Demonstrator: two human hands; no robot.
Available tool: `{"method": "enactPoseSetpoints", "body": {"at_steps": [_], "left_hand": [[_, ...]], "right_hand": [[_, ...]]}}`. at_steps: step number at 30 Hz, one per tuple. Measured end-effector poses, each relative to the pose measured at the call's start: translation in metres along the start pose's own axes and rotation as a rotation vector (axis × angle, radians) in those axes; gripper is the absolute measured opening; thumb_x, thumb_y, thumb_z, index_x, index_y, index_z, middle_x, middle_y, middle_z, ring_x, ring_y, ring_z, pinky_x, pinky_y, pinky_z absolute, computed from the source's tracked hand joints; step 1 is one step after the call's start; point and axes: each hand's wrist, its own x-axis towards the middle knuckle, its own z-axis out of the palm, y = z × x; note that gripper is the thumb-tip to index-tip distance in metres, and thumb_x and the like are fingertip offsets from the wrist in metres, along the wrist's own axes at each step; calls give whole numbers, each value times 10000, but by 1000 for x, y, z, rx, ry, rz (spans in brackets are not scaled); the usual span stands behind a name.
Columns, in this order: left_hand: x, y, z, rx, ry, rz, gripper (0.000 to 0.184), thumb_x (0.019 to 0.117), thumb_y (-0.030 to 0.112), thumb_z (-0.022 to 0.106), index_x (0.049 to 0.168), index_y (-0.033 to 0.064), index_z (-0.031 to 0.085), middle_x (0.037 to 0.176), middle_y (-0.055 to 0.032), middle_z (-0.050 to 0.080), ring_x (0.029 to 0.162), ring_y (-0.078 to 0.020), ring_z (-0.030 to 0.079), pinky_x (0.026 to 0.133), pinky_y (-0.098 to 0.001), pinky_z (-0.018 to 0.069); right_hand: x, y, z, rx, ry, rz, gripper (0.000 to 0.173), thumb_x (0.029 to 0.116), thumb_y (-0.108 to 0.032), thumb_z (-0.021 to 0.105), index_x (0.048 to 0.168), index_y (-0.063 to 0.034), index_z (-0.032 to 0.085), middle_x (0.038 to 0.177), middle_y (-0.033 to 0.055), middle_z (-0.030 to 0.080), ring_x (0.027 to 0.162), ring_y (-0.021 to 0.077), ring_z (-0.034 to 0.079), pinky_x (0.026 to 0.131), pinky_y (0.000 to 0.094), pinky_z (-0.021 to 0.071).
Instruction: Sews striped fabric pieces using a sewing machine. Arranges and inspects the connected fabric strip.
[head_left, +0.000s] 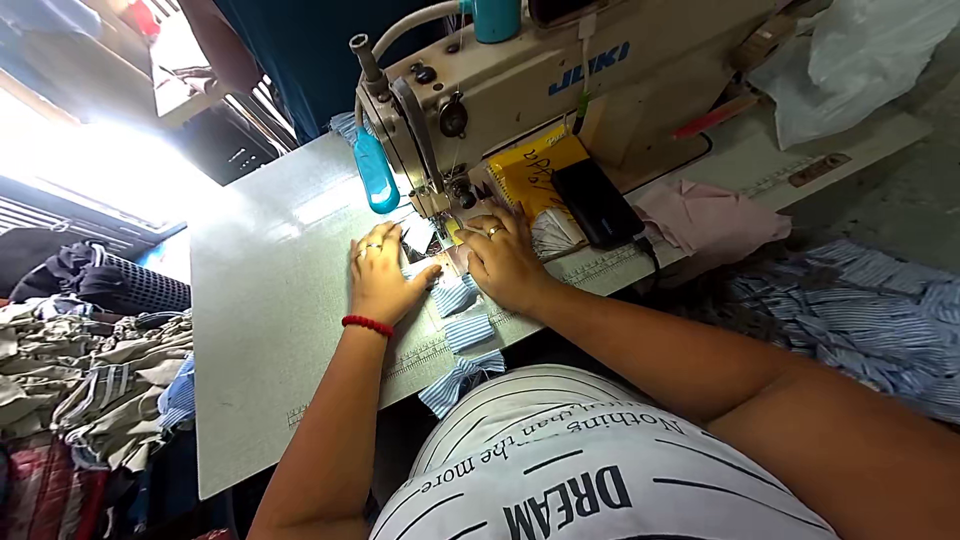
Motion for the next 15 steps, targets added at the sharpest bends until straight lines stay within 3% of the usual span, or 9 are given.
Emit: {"method": "enactPoseSetpoints", "body": {"at_steps": [3, 5, 6, 7, 8, 9, 10, 12, 15], "left_hand": [[-22, 12, -16, -82, 0, -181, 552, 807, 535, 815, 1060, 53, 720, 1484, -185, 493, 1417, -433, 390, 1140, -650, 310], [-28, 21, -23, -313, 11, -245, 351, 854, 352, 832, 889, 26, 708, 1342, -173, 584, 1283, -378, 495, 1042, -597, 405], [-31, 28, -26, -512, 16, -276, 275, 917, 271, 776, 932, 10, 688, 1244, -141, 631, 1177, -280, 569, 994, -500, 461], [-33, 35, -28, -769, 11, -303, 231, 999, 240, 670, 1052, 16, 653, 1157, -90, 653, 1041, -162, 625, 912, -374, 524], [-35, 42, -28, -1034, -9, -306, 262, 1062, 255, 547, 1200, 37, 593, 1166, -62, 654, 1022, -117, 655, 912, -324, 554], [-36, 47, -25, -1192, -7, -295, 332, 1085, 270, 467, 1310, 44, 559, 1241, -82, 670, 1068, -138, 685, 932, -335, 569], [-36, 50, -19, -1178, 29, -248, 349, 1093, 235, 452, 1345, 21, 565, 1285, -107, 663, 1107, -157, 683, 948, -346, 573], [-35, 48, -3, -814, 142, -98, 290, 1058, 150, 533, 1270, -2, 662, 1303, -126, 665, 1176, -168, 644, 999, -339, 534], [-35, 45, 7, -362, 111, 129, 299, 1041, 191, 541, 1223, 47, 729, 1274, -126, 697, 1226, -261, 636, 1087, -476, 469]], "right_hand": [[-2, 2, 0, 37, 57, -7, 396, 988, -188, 463, 1288, -130, 715, 1377, 141, 643, 1458, 418, 405, 1230, 641, 179], [-2, 2, 0, 53, 77, -19, 389, 988, -180, 463, 1271, -117, 723, 1364, 143, 650, 1450, 416, 419, 1231, 644, 178], [-2, 2, 0, 65, 87, -21, 384, 991, -179, 464, 1264, -109, 725, 1358, 143, 653, 1452, 413, 417, 1231, 644, 177], [-2, 3, 0, 77, 103, -21, 379, 992, -176, 465, 1256, -105, 729, 1351, 143, 657, 1447, 411, 425, 1229, 645, 185], [-2, 4, 0, 91, 131, -16, 372, 992, -169, 468, 1244, -101, 734, 1336, 141, 664, 1435, 406, 442, 1225, 648, 199], [-1, 6, 0, 102, 170, -12, 362, 988, -161, 474, 1227, -98, 738, 1312, 135, 675, 1411, 394, 473, 1216, 647, 225], [-1, 7, 0, 115, 204, -5, 356, 977, -147, 477, 1215, -95, 738, 1291, 130, 683, 1388, 378, 497, 1210, 633, 248], [-1, 9, -1, 136, 262, -5, 355, 959, -135, 483, 1202, -96, 739, 1245, 119, 700, 1348, 360, 529, 1189, 593, 298], [-8, 6, -5, 128, 274, -61, 358, 968, -150, 491, 1212, -112, 750, 1257, 109, 707, 1379, 379, 506, 1196, 613, 290]]}}
